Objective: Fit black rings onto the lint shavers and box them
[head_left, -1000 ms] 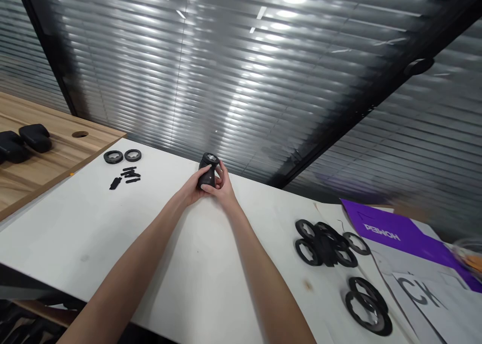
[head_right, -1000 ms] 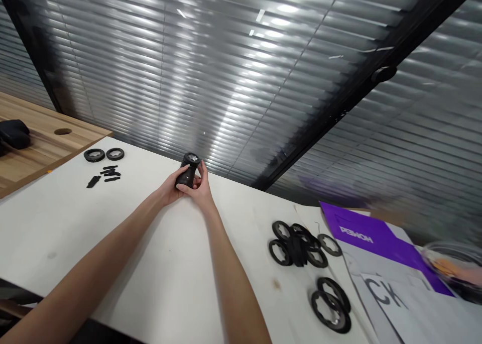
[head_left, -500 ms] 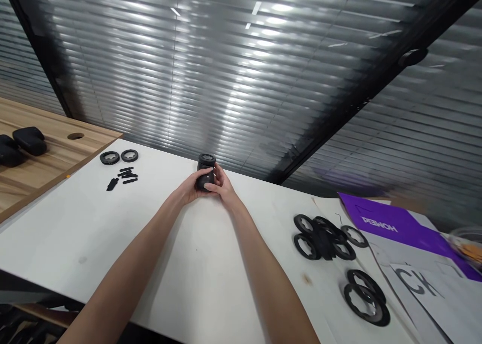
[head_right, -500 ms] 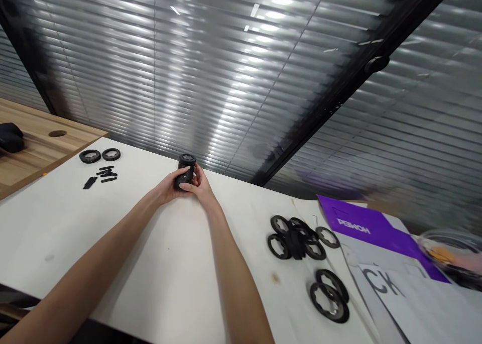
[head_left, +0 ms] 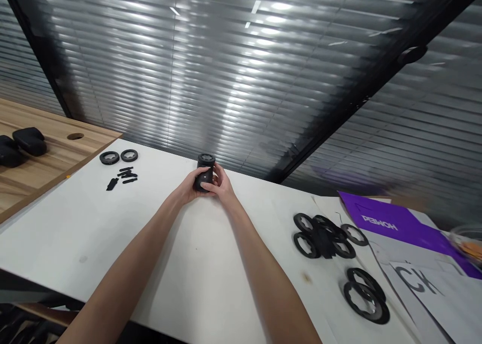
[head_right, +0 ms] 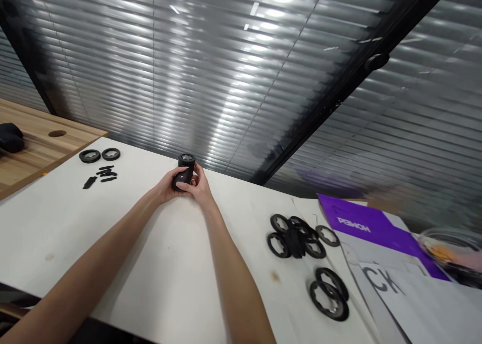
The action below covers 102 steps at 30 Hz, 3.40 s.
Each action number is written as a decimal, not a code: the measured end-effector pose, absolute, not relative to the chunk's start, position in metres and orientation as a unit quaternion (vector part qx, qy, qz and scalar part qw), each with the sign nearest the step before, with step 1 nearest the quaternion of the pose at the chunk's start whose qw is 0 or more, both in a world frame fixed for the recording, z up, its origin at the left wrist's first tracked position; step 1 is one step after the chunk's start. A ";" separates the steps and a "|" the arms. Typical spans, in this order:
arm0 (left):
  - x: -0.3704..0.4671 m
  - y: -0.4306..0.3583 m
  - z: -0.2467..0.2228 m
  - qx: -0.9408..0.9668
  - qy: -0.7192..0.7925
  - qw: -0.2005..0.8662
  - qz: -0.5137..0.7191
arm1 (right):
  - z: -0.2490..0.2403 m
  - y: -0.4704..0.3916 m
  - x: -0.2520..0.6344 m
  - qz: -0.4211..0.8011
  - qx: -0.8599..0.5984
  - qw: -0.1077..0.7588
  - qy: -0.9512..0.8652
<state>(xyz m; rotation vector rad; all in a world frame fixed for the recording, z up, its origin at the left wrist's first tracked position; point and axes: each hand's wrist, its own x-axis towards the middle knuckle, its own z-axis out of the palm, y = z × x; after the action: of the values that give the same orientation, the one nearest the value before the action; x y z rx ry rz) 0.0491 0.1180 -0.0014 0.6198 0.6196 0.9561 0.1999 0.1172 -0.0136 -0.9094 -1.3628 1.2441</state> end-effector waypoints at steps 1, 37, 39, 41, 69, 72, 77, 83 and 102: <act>0.049 0.118 -0.002 0.289 0.289 0.797 0.445 | -0.015 0.117 0.199 0.517 -0.378 0.518 -0.567; 0.066 0.108 -0.011 0.442 0.335 0.659 0.508 | -0.018 0.114 0.194 0.451 -0.336 0.663 -0.494; 0.068 0.106 -0.010 0.425 0.350 0.662 0.509 | -0.018 0.112 0.192 0.468 -0.347 0.656 -0.480; 0.070 0.104 -0.009 0.412 0.363 0.665 0.507 | -0.018 0.110 0.190 0.476 -0.360 0.656 -0.462; 0.064 0.099 -0.014 0.508 0.310 0.603 0.531 | -0.020 0.122 0.199 0.516 -0.346 0.617 -0.483; 0.063 0.101 -0.013 0.528 0.299 0.589 0.534 | -0.019 0.123 0.203 0.553 -0.345 0.585 -0.482; 0.063 0.099 -0.010 0.521 0.306 0.592 0.533 | -0.023 0.124 0.204 0.552 -0.376 0.591 -0.453; 0.061 0.090 -0.002 0.467 0.313 0.665 0.491 | -0.027 0.124 0.205 0.515 -0.395 0.605 -0.461; 0.058 0.121 -0.003 0.214 0.266 0.707 0.619 | -0.025 0.124 0.195 0.526 -0.364 0.590 -0.493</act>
<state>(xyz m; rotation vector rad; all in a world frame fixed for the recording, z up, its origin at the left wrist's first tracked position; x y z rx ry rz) 0.0585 0.1205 -0.0032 0.4753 0.5916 1.3741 0.1946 0.1237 -0.0253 -0.8467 -1.1483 1.2246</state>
